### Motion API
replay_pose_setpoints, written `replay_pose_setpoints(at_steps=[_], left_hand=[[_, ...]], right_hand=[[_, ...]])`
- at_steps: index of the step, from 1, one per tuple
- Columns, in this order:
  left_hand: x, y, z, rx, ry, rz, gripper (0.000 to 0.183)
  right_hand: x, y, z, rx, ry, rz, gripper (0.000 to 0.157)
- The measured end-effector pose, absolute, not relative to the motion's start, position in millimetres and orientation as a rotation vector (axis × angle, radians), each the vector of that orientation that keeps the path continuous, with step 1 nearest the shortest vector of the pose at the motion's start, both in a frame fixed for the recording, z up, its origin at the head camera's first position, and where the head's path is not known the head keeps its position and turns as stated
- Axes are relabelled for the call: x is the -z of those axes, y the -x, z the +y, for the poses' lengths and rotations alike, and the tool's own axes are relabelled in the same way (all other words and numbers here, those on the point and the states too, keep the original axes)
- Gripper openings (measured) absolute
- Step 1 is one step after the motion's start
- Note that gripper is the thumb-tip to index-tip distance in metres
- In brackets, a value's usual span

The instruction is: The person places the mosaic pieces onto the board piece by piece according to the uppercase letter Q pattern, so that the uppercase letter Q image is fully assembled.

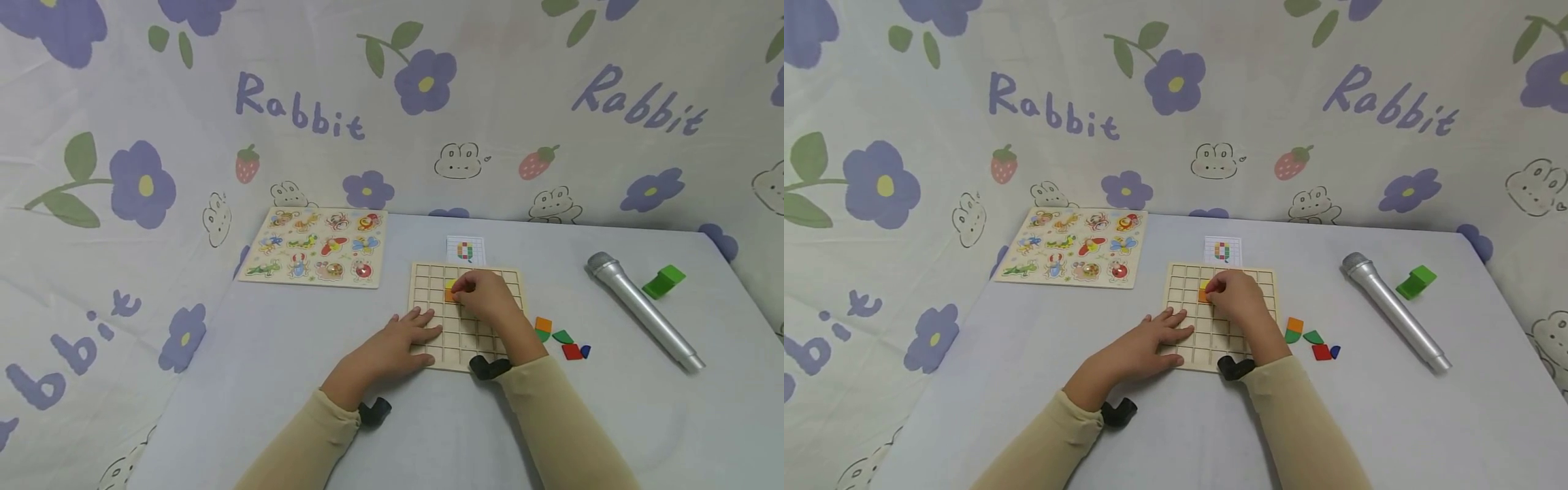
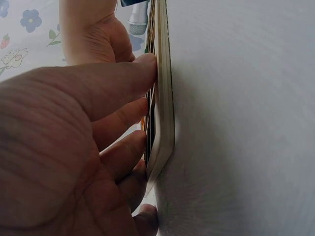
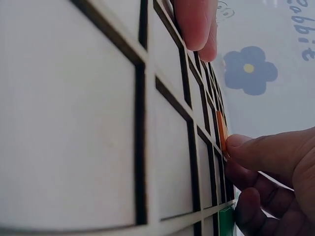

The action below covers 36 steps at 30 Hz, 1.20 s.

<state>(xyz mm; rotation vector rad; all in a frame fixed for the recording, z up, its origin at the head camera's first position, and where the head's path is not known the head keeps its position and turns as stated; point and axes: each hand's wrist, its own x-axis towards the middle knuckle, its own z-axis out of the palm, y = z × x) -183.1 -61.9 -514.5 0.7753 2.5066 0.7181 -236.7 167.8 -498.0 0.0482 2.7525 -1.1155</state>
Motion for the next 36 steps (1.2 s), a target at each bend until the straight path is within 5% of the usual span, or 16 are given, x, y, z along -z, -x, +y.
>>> replay_pose_setpoints(at_steps=[7,20,36], left_hand=[[512,182,-60,-0.698,-0.754,2.507,0.062],[508,179,-58,-0.710,-0.732,2.497,0.063],[511,180,-57,-0.729,-0.743,2.490,0.061]], right_hand=[[486,227,187,1.176,-0.034,2.774,0.017],[500,169,316,0.970,-0.194,2.783,0.039],[514,158,317,1.009,-0.178,2.818,0.033]])
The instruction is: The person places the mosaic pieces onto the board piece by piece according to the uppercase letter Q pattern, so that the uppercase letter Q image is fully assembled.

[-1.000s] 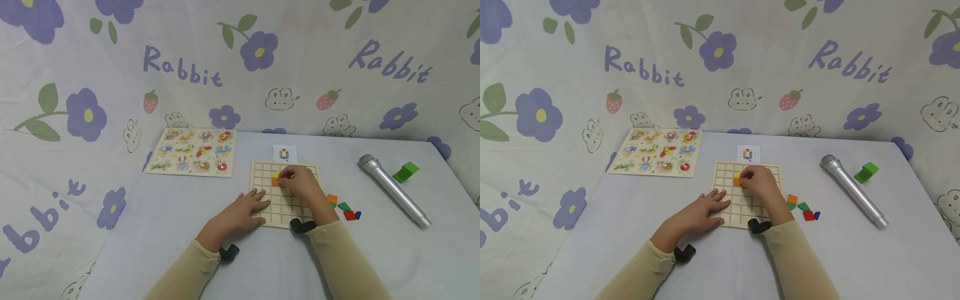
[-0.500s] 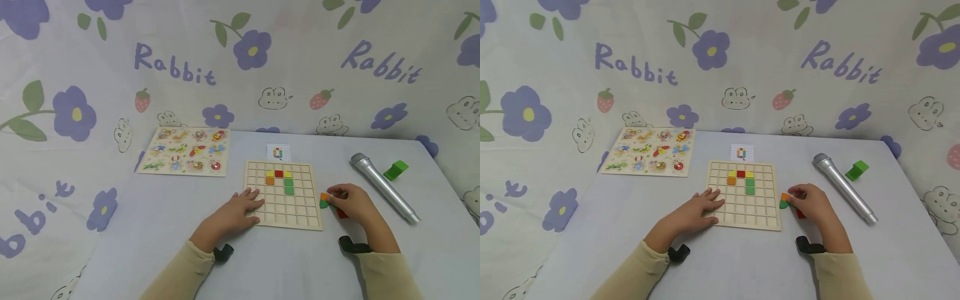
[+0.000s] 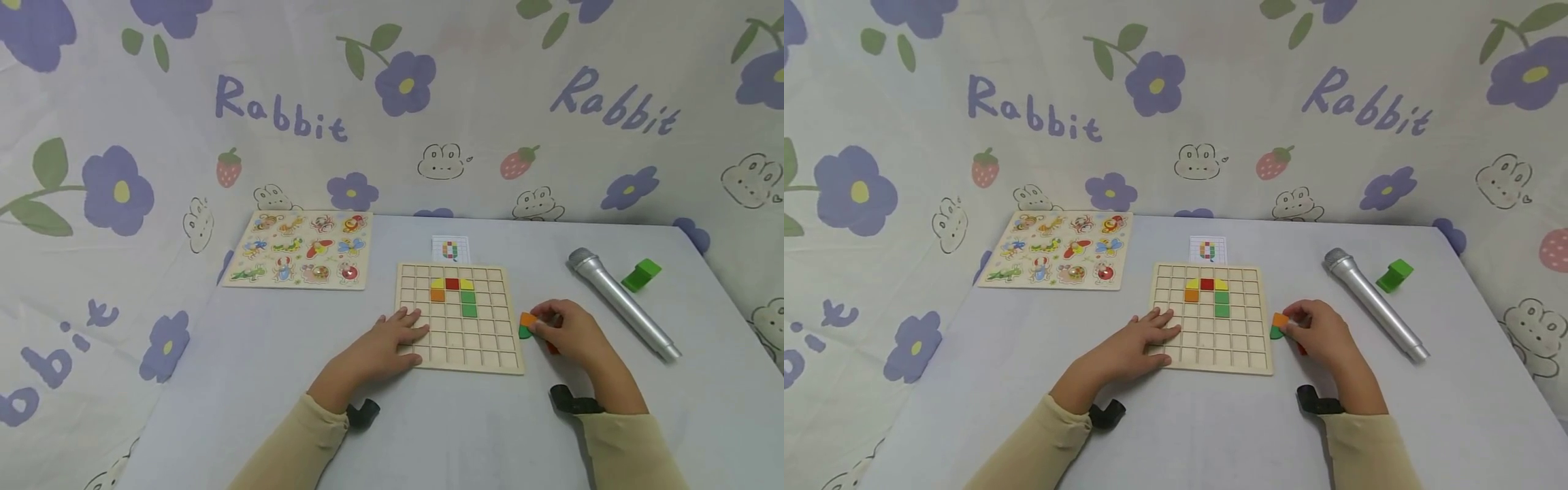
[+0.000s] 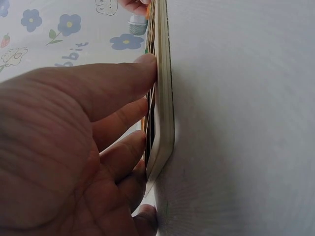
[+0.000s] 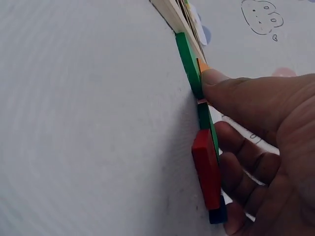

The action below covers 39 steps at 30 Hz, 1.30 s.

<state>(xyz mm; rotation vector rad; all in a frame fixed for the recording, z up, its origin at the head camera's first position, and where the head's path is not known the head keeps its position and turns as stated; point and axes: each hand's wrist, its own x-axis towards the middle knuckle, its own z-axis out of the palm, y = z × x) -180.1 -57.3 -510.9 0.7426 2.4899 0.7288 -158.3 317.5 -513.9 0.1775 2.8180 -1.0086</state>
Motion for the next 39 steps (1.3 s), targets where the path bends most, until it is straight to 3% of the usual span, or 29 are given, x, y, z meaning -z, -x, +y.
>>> replay_pose_setpoints(at_steps=[13,26,39], left_hand=[[511,181,-59,-0.727,-0.754,2.488,0.062],[513,183,-61,-0.717,-0.769,2.502,0.062],[514,182,-61,-0.729,-0.768,2.509,0.061]], right_hand=[[505,160,313,1.184,-0.165,2.912,0.021],[497,205,190,1.238,0.024,2.756,0.015],[506,211,174,1.150,0.050,2.782,0.014]])
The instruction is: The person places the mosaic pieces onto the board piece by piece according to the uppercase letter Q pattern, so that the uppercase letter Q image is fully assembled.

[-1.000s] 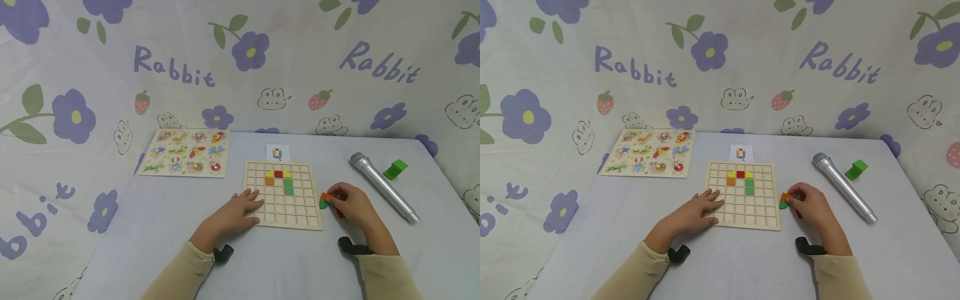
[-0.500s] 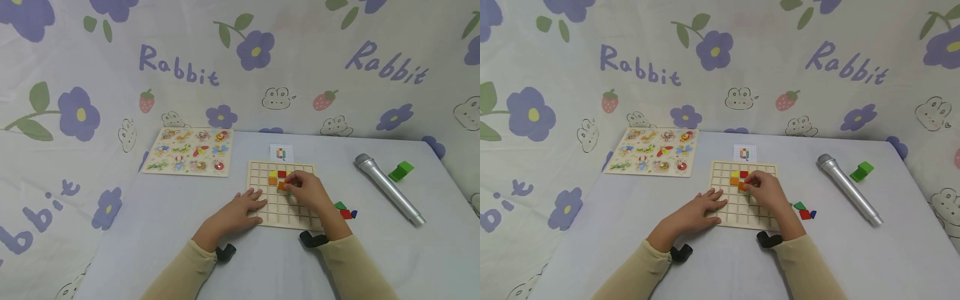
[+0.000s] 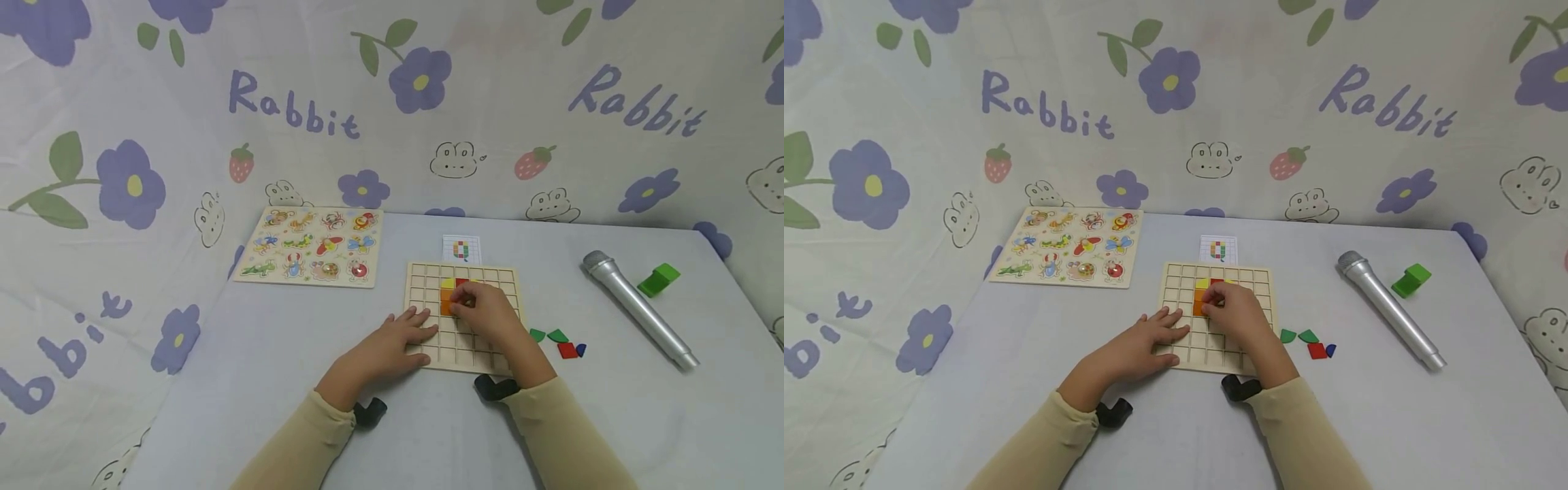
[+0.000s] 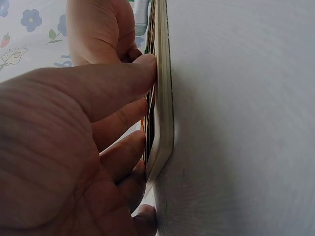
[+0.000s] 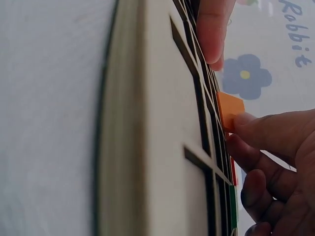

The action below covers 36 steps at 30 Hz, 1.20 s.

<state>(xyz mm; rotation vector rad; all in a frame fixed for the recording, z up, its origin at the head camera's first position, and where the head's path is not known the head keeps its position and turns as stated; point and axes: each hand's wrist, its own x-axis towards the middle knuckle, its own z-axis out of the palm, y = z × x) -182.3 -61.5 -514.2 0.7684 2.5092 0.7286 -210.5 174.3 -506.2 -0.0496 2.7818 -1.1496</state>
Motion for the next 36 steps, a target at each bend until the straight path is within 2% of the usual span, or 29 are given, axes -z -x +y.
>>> replay_pose_setpoints(at_steps=[4,13,16,21,27,36], left_hand=[[513,181,-60,-0.732,-0.775,2.509,0.060],[511,180,-57,-0.739,-0.767,2.499,0.061],[511,179,-56,-0.742,-0.757,2.491,0.062],[511,178,-56,-0.735,-0.761,2.485,0.062],[510,178,-59,-0.721,-0.761,2.488,0.062],[512,180,-60,-0.715,-0.760,2.489,0.061]], right_hand=[[506,208,174,1.029,0.077,2.841,0.018],[497,201,181,0.981,0.080,2.858,0.015],[486,196,199,1.051,0.043,2.857,0.020],[473,177,256,1.058,-0.039,2.896,0.029],[493,151,303,0.882,-0.018,2.902,0.032],[507,143,300,0.771,0.081,3.007,0.029]])
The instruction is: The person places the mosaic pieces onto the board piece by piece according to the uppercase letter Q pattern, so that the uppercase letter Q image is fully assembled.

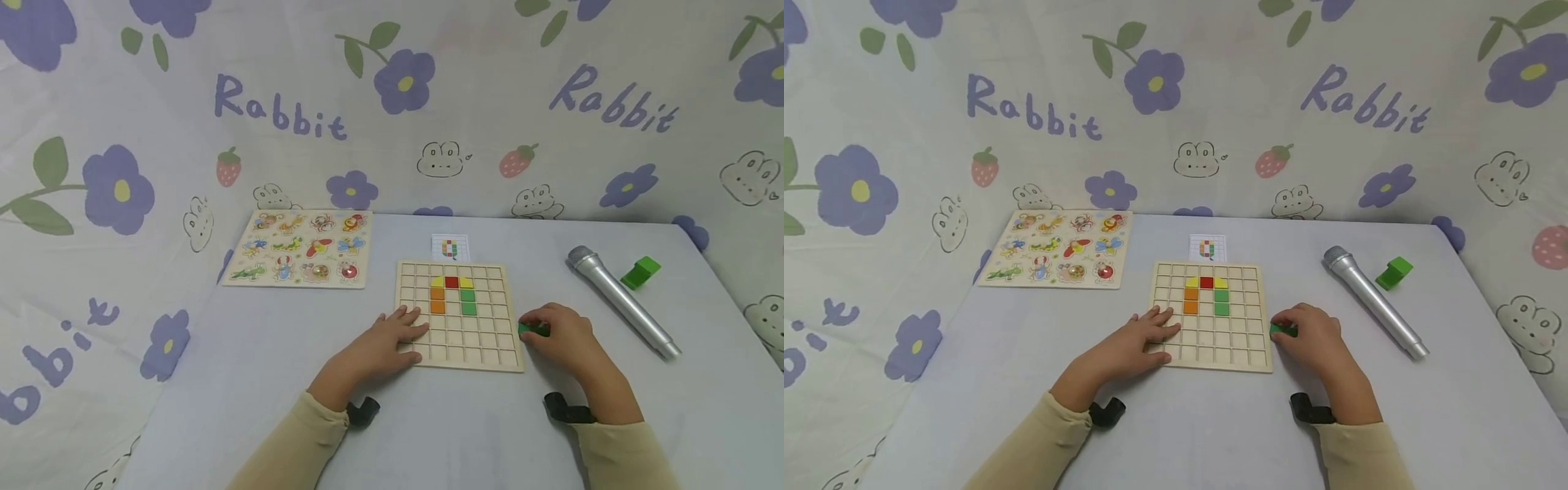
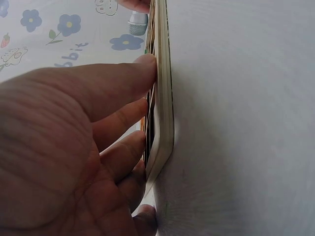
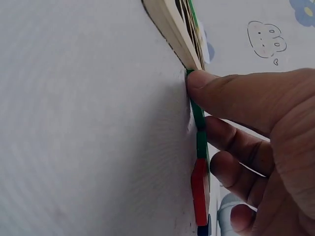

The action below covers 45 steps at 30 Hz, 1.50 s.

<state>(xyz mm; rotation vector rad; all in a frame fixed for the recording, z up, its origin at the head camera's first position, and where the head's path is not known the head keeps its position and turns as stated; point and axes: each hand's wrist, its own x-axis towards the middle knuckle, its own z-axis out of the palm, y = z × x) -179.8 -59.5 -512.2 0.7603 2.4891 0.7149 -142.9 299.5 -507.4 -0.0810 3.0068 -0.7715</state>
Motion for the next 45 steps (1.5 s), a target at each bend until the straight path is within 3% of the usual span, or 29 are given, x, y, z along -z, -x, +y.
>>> replay_pose_setpoints(at_steps=[16,24,31,45], left_hand=[[512,180,-60,-0.733,-0.764,2.481,0.061],[514,180,-61,-0.728,-0.759,2.495,0.061],[518,182,-62,-0.728,-0.794,2.499,0.061],[519,183,-64,-0.721,-0.791,2.511,0.061]], right_hand=[[499,137,296,0.874,-0.058,2.971,0.020],[481,152,227,1.163,-0.089,2.883,0.018],[493,174,164,1.203,-0.132,2.807,0.016],[500,173,146,1.054,-0.182,2.850,0.015]])
